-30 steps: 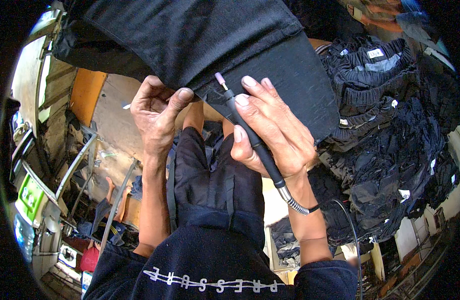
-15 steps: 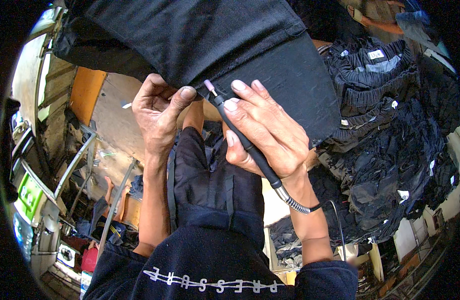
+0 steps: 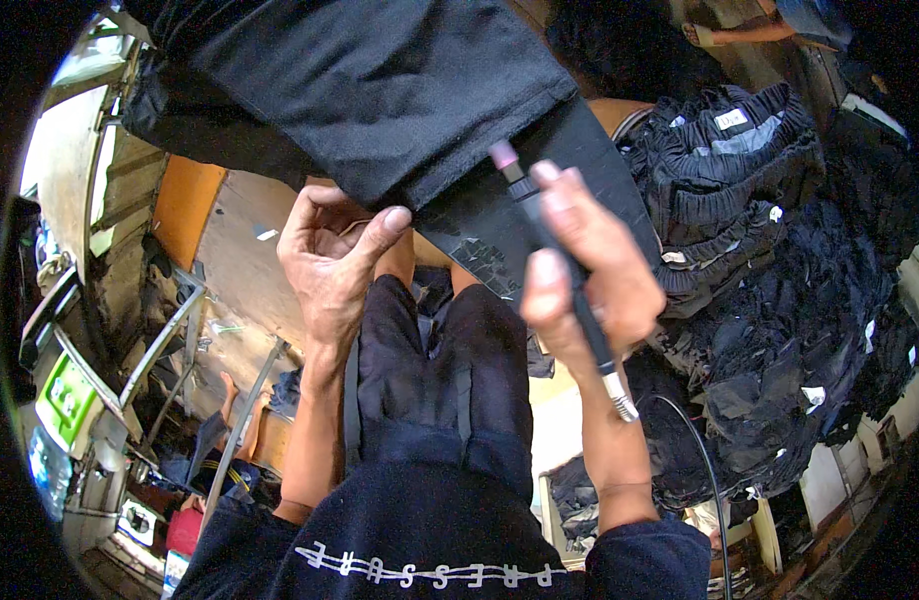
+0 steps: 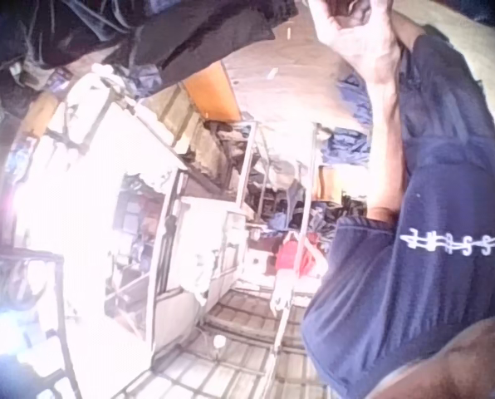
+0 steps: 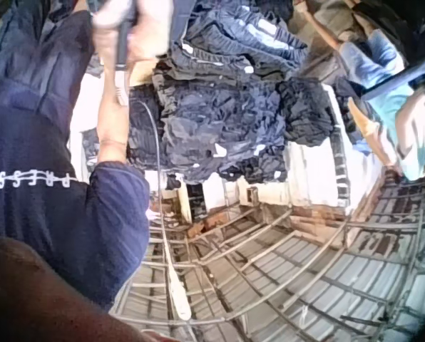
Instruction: The person uses a handheld electric trimmer to remove loose threads and excess fabric from the edges and seams of black garments. They repeatedly pick up garments from a pile, trim specific areas, and place them back down.
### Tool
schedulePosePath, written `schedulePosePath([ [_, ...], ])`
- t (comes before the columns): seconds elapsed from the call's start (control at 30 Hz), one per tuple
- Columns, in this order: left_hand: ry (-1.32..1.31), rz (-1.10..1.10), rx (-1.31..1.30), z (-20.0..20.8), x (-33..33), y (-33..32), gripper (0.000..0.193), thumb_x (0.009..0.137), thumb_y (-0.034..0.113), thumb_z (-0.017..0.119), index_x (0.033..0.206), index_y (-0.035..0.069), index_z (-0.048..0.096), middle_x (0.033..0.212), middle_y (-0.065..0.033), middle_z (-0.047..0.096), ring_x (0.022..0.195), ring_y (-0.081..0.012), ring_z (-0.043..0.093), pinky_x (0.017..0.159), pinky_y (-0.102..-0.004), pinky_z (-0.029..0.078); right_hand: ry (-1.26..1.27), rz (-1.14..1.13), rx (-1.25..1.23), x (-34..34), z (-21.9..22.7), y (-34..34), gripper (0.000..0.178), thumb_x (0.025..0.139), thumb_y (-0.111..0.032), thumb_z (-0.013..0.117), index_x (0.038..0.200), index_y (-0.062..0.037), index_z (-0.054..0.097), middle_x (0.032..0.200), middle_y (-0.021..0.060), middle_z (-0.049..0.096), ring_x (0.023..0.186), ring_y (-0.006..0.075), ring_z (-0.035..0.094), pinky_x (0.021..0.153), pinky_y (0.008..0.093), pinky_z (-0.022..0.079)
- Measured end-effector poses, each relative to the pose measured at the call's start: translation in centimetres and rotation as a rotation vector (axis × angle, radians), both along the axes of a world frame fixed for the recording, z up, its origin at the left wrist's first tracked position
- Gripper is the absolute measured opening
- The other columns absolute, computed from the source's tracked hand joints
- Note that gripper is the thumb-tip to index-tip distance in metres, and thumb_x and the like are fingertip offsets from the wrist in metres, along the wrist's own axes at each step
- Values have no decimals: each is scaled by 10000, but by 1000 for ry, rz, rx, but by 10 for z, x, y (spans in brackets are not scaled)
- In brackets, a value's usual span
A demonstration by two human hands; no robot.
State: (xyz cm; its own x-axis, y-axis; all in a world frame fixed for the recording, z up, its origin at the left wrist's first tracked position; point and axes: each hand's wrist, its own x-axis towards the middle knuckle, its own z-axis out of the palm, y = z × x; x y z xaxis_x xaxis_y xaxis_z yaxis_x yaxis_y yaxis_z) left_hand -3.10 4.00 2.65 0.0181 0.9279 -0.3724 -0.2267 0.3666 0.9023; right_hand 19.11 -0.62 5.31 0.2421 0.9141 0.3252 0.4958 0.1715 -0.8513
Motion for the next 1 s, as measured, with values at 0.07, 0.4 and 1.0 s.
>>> schedulePosePath([
  [0.07, 61, -30, 15, 1, -2, 0, 291, 895, -61, 886, 1106, -35, 687, 1080, -141, 780, 1020, -180, 772, 934, -315, 661, -147, 203, 15, -6, -4, 1, 320, 976, -82, 646, 1231, 92, 734, 1181, 312, 779, 1183, 430, 774, 1086, 552, 595],
  [0.4, -17, -96, 37, -22, -20, -1, 326, 884, -90, 879, 1149, -55, 693, 1105, -149, 787, 1028, -190, 780, 975, -322, 655, -199, 344, 23, -12, -8, 0, 309, 923, -57, 683, 1187, 80, 769, 1050, 268, 804, 1134, 441, 794, 1060, 586, 608],
  [1.0, -43, -70, 7, -23, -18, -6, 468, 853, -60, 917, 1249, -57, 666, 1198, -156, 753, 1053, -197, 763, 942, -308, 656, -155, 412, -5, -14, -9, -2, 344, 901, -42, 744, 1235, 25, 788, 1112, 203, 804, 1191, 408, 778, 1087, 560, 606],
])
